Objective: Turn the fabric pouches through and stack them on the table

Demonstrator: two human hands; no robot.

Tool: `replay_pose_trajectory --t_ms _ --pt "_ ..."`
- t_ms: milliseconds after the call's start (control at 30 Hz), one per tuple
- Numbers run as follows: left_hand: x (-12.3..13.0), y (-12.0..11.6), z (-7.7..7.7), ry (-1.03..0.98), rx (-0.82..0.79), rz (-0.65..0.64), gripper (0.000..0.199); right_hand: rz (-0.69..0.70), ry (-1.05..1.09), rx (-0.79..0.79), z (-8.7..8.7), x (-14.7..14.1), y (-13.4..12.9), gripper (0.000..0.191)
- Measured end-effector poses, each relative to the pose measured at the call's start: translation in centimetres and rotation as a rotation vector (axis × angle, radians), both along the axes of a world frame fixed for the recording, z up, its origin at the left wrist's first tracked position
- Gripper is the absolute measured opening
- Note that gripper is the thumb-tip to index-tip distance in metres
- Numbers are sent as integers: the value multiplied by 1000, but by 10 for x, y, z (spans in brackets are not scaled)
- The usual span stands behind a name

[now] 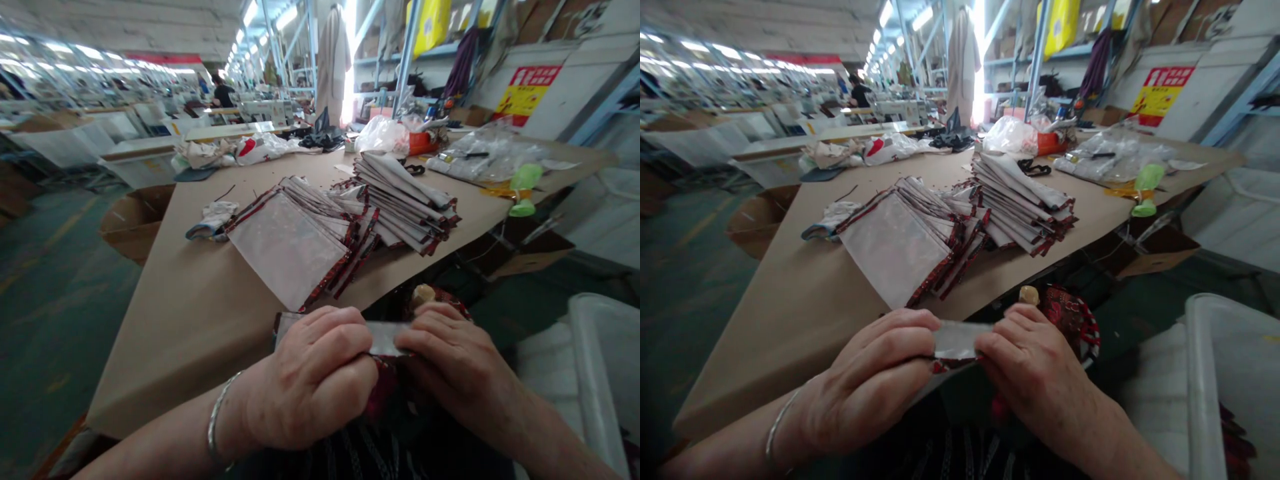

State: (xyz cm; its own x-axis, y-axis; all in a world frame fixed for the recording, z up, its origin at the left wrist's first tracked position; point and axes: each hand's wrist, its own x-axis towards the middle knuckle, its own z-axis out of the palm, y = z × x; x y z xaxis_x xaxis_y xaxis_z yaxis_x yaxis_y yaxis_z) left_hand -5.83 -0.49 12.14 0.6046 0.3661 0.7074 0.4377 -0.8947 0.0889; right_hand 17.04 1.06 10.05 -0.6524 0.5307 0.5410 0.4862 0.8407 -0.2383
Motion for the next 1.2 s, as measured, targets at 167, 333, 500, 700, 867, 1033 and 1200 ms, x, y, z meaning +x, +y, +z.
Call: replay_pose_trajectory --t_ms 167,333,500,700,867,1033,1200 --pt "16 1 -20 -282 -467 -79 24 -203 -74 -17 -13 32 -19 16" --pt "37 6 -40 -491 -1016 14 44 -283 -215 -26 -29 55 -29 13" --pt "50 12 -63 -492 -1362 153 34 -348 -331 -178 -55 56 -31 9" --pt "53 5 -93 -640 -1537 200 33 -377 -408 -265 -75 45 -27 8" --pt "56 5 -110 -756 -1570 273 21 -383 -426 -302 -84 37 -24 10" --pt "58 7 -120 -759 -1535 311 22 -380 -413 -352 -90 32 -23 13" --pt "58 7 -129 -785 -1561 322 17 -368 -429 -383 -94 29 -22 12"
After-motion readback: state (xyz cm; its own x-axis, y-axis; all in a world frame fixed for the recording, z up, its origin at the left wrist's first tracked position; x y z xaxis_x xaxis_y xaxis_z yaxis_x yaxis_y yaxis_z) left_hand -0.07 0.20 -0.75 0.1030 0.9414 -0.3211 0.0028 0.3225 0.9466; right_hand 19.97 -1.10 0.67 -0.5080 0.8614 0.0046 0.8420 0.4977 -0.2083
